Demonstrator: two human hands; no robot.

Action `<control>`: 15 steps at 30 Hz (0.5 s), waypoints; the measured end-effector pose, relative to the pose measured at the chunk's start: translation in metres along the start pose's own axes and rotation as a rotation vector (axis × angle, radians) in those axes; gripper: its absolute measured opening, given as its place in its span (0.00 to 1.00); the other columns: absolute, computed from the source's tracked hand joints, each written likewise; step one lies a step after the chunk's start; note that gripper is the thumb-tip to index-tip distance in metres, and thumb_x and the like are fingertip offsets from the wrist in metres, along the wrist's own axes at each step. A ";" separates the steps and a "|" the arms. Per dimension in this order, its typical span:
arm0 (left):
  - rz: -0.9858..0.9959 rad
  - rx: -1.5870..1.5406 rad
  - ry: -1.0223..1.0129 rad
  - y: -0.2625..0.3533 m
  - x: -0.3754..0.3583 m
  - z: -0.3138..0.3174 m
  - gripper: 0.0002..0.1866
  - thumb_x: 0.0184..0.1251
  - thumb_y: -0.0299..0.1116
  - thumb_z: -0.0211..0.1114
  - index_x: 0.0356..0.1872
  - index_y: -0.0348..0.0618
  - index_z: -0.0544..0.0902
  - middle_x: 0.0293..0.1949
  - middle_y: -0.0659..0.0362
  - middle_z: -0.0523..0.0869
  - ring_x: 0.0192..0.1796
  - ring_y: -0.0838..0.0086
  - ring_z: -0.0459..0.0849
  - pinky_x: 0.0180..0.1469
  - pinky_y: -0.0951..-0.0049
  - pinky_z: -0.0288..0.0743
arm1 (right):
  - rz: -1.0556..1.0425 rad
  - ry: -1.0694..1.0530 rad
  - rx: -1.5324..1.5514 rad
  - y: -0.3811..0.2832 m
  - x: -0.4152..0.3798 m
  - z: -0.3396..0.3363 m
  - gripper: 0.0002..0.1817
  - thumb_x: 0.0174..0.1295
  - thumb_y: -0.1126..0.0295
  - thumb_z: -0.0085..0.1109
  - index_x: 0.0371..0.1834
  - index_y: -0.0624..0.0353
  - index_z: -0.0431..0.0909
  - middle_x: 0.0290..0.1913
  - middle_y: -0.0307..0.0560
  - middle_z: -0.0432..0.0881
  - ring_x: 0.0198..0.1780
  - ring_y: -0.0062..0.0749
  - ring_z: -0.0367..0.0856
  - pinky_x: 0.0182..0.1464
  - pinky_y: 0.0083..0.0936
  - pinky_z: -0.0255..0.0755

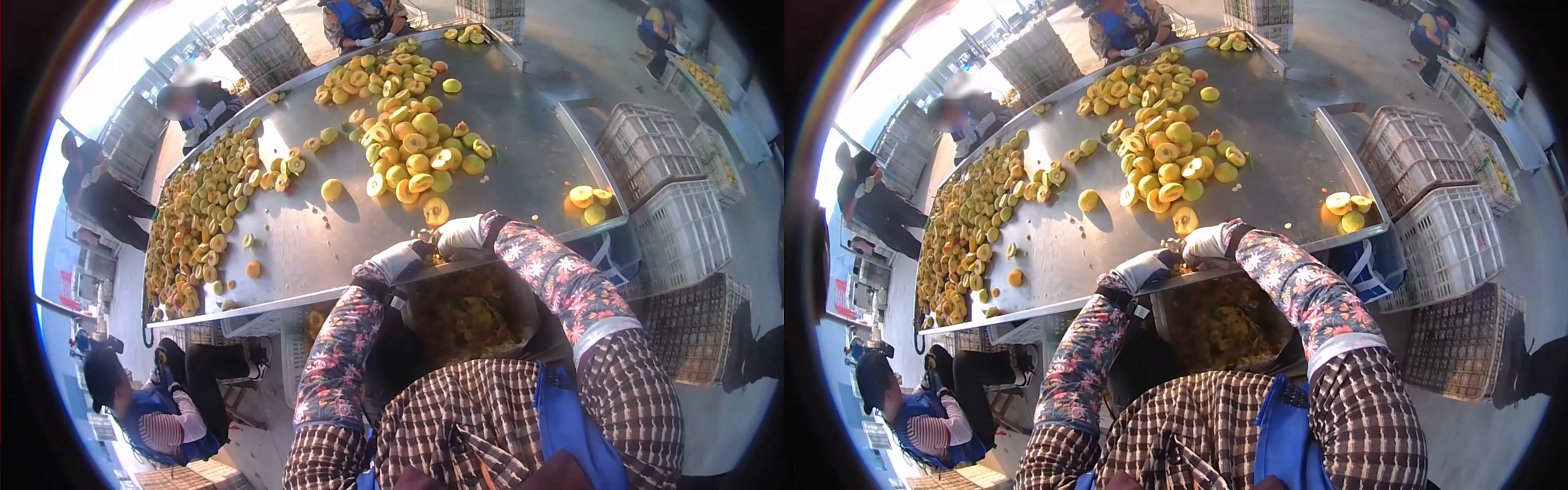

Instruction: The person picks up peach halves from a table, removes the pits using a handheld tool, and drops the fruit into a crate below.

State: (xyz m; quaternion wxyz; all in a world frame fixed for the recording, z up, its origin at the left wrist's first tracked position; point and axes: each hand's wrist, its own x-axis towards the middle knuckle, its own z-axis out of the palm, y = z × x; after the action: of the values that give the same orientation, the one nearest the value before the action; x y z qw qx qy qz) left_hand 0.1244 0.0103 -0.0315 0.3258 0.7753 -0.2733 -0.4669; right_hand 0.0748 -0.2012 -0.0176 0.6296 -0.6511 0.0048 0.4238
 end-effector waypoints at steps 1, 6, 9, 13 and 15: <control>0.060 -0.042 0.050 0.000 -0.003 0.002 0.17 0.66 0.28 0.55 0.54 0.46 0.84 0.35 0.68 0.82 0.34 0.82 0.74 0.38 0.78 0.69 | -0.021 -0.018 -0.037 0.001 -0.001 -0.004 0.11 0.57 0.74 0.58 0.43 0.57 0.80 0.30 0.37 0.77 0.29 0.22 0.74 0.32 0.23 0.70; 0.372 -0.388 0.059 0.032 -0.061 0.020 0.23 0.64 0.21 0.56 0.62 0.38 0.79 0.52 0.61 0.84 0.53 0.78 0.80 0.58 0.77 0.72 | -0.115 -0.036 0.071 -0.021 -0.071 0.018 0.25 0.57 0.71 0.60 0.60 0.61 0.76 0.48 0.49 0.84 0.45 0.33 0.82 0.50 0.31 0.77; 0.314 -0.240 0.036 0.024 -0.089 0.024 0.23 0.67 0.21 0.56 0.64 0.36 0.76 0.60 0.59 0.82 0.60 0.76 0.78 0.66 0.75 0.70 | -0.078 0.011 -0.544 -0.023 -0.095 0.022 0.33 0.54 0.73 0.62 0.67 0.61 0.71 0.49 0.46 0.84 0.50 0.30 0.81 0.52 0.29 0.74; 0.193 -0.386 0.059 0.017 -0.104 0.006 0.20 0.70 0.23 0.56 0.63 0.36 0.77 0.58 0.60 0.82 0.54 0.80 0.81 0.60 0.78 0.74 | -0.149 0.100 -0.442 0.012 -0.105 0.006 0.31 0.57 0.73 0.59 0.68 0.63 0.69 0.48 0.48 0.83 0.45 0.30 0.82 0.46 0.28 0.80; 0.138 -0.382 0.260 0.009 -0.095 -0.002 0.19 0.71 0.24 0.56 0.61 0.36 0.78 0.56 0.60 0.83 0.53 0.79 0.82 0.58 0.75 0.76 | -0.140 0.160 -0.252 0.011 -0.114 0.004 0.29 0.59 0.73 0.58 0.66 0.67 0.68 0.45 0.49 0.82 0.42 0.30 0.82 0.42 0.29 0.81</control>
State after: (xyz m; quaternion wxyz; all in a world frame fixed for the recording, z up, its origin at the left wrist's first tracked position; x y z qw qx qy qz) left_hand 0.0857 0.0740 0.0278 0.5300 0.7327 -0.1883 -0.3832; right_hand -0.0065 -0.2601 0.0377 0.5688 -0.7553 -0.0436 0.3227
